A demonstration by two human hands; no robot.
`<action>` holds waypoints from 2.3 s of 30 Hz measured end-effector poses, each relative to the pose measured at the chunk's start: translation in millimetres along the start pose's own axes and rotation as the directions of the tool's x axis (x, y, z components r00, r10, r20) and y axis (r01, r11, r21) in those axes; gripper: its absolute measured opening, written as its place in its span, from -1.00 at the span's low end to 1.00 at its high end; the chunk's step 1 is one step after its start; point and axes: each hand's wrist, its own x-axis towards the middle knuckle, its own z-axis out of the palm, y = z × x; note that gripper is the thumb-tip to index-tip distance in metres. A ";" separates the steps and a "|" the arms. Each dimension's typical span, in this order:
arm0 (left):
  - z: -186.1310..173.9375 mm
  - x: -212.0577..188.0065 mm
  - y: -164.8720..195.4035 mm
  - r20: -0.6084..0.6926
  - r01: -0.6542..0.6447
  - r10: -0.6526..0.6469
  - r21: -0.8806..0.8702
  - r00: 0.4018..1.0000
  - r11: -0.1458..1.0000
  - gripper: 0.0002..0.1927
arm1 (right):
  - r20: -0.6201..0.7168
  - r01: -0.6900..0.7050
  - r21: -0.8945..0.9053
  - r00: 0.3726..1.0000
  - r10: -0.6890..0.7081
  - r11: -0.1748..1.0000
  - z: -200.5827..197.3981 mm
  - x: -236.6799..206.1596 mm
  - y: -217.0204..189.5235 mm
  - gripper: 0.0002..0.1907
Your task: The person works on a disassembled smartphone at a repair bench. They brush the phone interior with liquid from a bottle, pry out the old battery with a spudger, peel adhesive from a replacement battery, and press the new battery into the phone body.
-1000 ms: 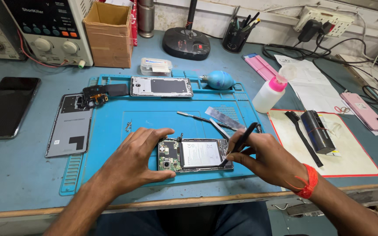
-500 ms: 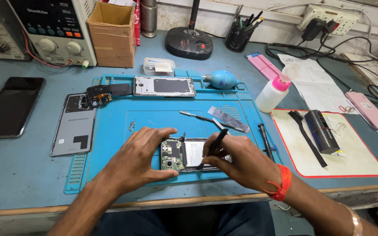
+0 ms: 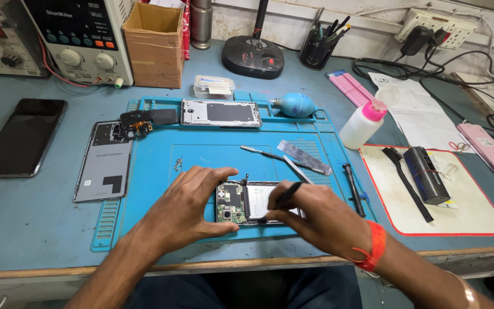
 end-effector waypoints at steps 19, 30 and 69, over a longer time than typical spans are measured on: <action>0.7 -0.1 -1.4 -0.017 -0.012 0.012 0.031 1.000 0.999 -0.01 | -0.675 -0.043 0.454 0.636 0.375 0.890 -135.8 -36.6 131.4 -0.87; 0.4 2.9 0.1 0.022 0.059 -0.060 0.043 0.998 0.997 0.03 | -0.583 -0.028 0.716 0.527 0.619 0.698 -177.1 -26.6 235.8 -0.85; 0.3 4.2 0.1 0.091 0.181 -0.187 0.067 0.978 0.981 0.03 | -0.467 -0.048 0.823 0.513 0.720 0.567 -175.8 -16.0 274.7 -0.87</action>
